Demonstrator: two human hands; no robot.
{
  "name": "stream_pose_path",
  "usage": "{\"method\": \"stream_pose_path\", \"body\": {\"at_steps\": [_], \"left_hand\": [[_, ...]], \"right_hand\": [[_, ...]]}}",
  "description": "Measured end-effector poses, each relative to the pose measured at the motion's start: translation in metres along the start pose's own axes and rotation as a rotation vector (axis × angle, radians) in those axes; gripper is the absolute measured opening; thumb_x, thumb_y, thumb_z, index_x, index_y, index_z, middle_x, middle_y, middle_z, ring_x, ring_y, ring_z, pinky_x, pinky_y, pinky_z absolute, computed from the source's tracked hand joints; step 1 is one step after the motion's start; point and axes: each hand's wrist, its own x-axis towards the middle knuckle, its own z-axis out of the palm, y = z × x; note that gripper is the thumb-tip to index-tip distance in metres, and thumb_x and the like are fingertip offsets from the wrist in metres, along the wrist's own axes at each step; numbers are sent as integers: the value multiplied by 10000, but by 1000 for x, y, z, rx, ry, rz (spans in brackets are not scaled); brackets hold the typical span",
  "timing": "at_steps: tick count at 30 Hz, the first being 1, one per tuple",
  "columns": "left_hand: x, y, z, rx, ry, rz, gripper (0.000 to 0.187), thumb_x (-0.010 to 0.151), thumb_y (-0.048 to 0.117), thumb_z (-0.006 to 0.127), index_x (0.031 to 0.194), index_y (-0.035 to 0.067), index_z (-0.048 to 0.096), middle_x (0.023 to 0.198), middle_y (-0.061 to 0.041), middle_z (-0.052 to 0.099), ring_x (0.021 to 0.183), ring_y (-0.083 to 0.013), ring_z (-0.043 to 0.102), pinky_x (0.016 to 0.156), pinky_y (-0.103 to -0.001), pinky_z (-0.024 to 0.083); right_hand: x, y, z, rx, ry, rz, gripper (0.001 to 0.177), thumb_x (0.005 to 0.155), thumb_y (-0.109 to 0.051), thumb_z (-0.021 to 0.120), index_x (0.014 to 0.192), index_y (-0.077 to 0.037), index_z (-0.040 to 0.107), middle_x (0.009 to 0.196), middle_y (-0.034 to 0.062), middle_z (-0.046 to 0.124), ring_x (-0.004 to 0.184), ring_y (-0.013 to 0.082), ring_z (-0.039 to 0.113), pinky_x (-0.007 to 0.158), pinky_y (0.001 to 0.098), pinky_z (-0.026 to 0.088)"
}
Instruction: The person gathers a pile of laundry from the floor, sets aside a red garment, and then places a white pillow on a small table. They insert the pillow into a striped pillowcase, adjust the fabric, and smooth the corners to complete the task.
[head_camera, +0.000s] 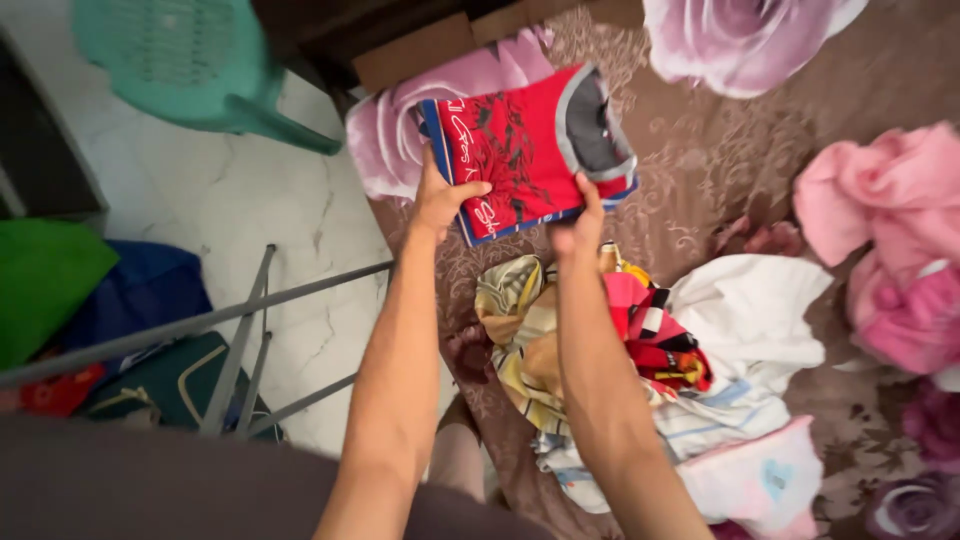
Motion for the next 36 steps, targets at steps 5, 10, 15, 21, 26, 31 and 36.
{"method": "stream_pose_path", "body": {"at_steps": [5,10,15,21,26,31,36], "left_hand": [[-79,74,14,113,149,-94,888,642,-59,827,1411,60,400,1196,-150,663,1063,-271,690,927,-408,607],[-218,157,24,82,218,74,815,649,-58,794,1368,43,425,1168,-134,623,1044,-244,661,914,-403,584],[-392,218,18,-49,277,199,830,677,-11,809,1381,40,372,1258,-102,607,1158,-226,637,1017,-386,537],[-579,213,-21,-65,399,494,870,778,15,836,1495,11,343,1399,-113,549,1296,-213,557,1135,-378,460],[-666,160,-69,-46,589,178,742,811,222,858,1416,24,478,1325,-76,626,1220,-189,593,1066,-344,468],[-675,135,-118,396,898,282,692,821,370,918,1276,-17,568,1198,-130,660,1092,-236,641,989,-361,539],[-600,185,-165,760,511,197,886,769,506,902,1403,9,533,1280,-196,627,1175,-305,615,1002,-406,494]], "right_hand": [[-113,8,66,104,22,70,425,864,-181,691,1257,-27,638,1308,145,678,1217,342,627,1125,518,453],[-252,3,118,7,-138,128,431,883,-185,666,1258,25,637,1315,175,680,1239,339,629,1141,492,448],[-372,17,147,-144,-237,143,399,895,-132,656,1265,15,630,1321,142,678,1242,306,631,1168,460,436],[-469,73,142,-260,-451,327,430,871,-54,678,1295,-21,615,1312,129,675,1238,301,634,1164,469,441],[-524,129,109,-602,-395,336,569,864,-85,718,1406,-65,543,1386,102,635,1280,275,608,1145,465,433],[-567,143,95,-700,-317,114,619,937,-212,740,1480,-79,473,1471,72,571,1328,211,562,1133,426,406],[-592,158,89,-717,-295,120,649,899,-154,773,1459,-71,455,1392,110,597,1273,272,595,1076,449,475]]}}
